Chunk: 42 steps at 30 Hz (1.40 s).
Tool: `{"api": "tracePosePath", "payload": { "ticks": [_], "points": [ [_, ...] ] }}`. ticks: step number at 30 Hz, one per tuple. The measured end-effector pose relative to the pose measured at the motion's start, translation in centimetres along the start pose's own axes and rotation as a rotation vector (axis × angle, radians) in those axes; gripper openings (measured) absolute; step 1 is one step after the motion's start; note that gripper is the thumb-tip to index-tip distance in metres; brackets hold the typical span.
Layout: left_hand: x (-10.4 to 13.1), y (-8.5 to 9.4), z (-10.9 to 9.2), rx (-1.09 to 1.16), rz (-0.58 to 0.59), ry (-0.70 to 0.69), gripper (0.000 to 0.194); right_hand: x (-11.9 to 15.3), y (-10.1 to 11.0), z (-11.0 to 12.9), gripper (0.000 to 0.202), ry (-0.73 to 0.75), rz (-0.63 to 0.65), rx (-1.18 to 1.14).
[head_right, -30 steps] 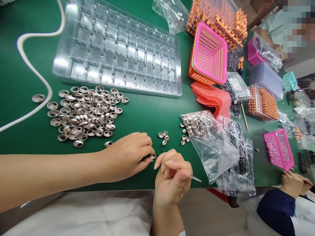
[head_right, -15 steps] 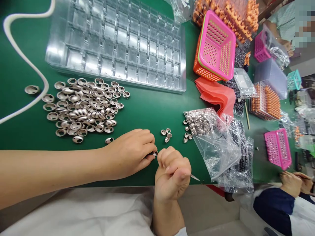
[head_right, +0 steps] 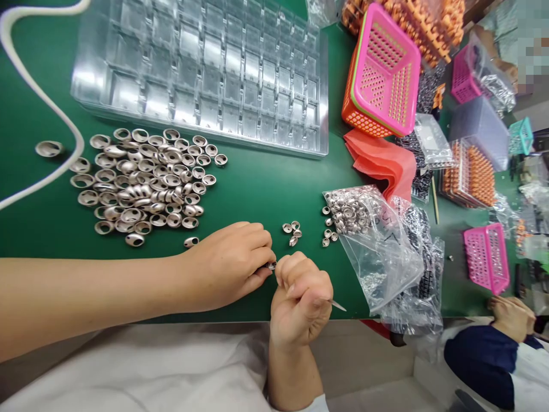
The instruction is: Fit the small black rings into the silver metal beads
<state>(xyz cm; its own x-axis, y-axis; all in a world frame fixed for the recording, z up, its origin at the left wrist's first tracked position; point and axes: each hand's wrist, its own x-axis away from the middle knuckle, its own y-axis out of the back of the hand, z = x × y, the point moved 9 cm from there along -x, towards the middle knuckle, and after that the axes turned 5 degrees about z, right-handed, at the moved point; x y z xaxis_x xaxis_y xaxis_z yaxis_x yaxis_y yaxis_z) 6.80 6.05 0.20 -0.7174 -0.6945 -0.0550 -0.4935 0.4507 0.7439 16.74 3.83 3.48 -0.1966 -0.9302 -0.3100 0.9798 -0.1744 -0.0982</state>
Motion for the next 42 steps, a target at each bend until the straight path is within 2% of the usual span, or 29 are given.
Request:
{"api": "tracePosePath", "payload": {
  "ticks": [10, 22, 28, 42],
  "points": [
    [0.1, 0.1, -0.1, 0.000, 0.010, 0.004, 0.012, 0.0, -0.1, 0.0, 0.045, 0.010, 0.014, -0.001],
    [0.2, 0.4, -0.1, 0.031, -0.067, -0.021, 0.015, -0.4, -0.8, 0.0, 0.051, 0.022, -0.007, 0.024],
    [0.2, 0.4, -0.1, 0.038, -0.054, -0.016, 0.014, -0.5, -1.0, 0.1, 0.050, 0.034, -0.017, 0.078],
    [0.2, 1.0, -0.5, 0.051, -0.132, -0.049, 0.021, -0.2, -1.6, 0.1, 0.047, 0.059, 0.054, 0.131]
  ]
}}
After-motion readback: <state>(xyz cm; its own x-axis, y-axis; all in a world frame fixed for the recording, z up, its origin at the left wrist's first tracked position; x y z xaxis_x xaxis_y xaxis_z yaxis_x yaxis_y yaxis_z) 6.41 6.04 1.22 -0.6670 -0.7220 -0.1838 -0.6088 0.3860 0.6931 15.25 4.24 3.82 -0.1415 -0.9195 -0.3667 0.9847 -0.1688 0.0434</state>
